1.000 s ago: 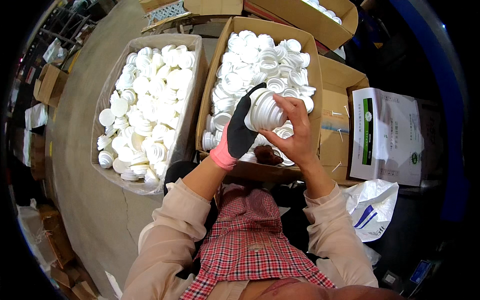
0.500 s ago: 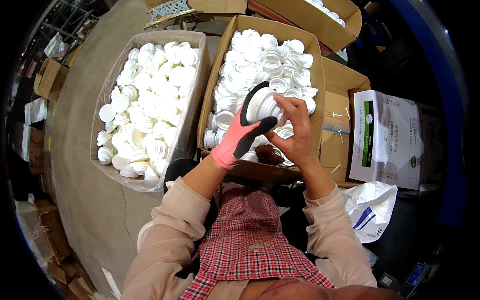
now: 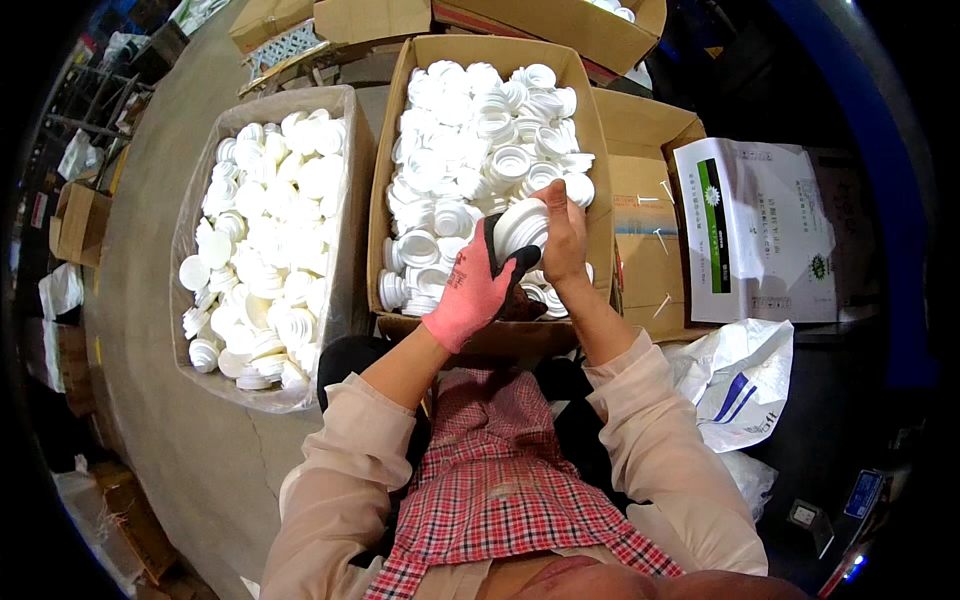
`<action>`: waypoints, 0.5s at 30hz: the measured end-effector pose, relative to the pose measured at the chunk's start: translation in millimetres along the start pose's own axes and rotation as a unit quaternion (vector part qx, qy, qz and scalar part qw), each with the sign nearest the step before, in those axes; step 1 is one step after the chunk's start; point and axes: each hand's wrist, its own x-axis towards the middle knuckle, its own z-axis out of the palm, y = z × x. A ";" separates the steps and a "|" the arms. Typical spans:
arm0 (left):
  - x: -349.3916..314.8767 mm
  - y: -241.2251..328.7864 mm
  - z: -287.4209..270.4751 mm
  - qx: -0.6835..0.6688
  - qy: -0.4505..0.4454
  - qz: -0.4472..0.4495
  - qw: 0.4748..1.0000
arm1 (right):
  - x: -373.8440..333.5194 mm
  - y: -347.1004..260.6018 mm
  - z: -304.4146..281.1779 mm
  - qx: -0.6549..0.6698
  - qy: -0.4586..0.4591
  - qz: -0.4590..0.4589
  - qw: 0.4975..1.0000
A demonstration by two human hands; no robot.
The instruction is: The person repeatedly picks up white plastic cups from a cardboard box, places a small circular insert into each cup, and then places the assembled unit into a plastic bin. The person wears pink gloves and works in a warehouse setting.
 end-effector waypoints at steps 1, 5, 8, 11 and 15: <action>1.8 -3.0 1.5 -0.006 0.001 0.005 1.000 | -0.1 0.0 0.0 0.005 -0.004 0.002 1.000; 21.4 -17.1 -20.3 -0.327 -0.026 -0.096 0.940 | 2.9 -4.9 2.1 0.075 -0.067 0.008 0.995; 30.2 -13.7 -55.5 -0.621 -0.119 -0.132 0.763 | 4.1 -12.8 -13.9 0.067 -0.216 -0.075 0.971; 27.0 -13.0 -56.3 -0.605 -0.086 -0.126 0.782 | -3.2 -17.8 -8.0 -0.093 -0.220 -0.153 0.959; 24.7 -6.6 -58.7 -0.544 -0.082 -0.157 0.821 | -11.8 -20.0 -5.2 -0.165 -0.195 -0.197 0.947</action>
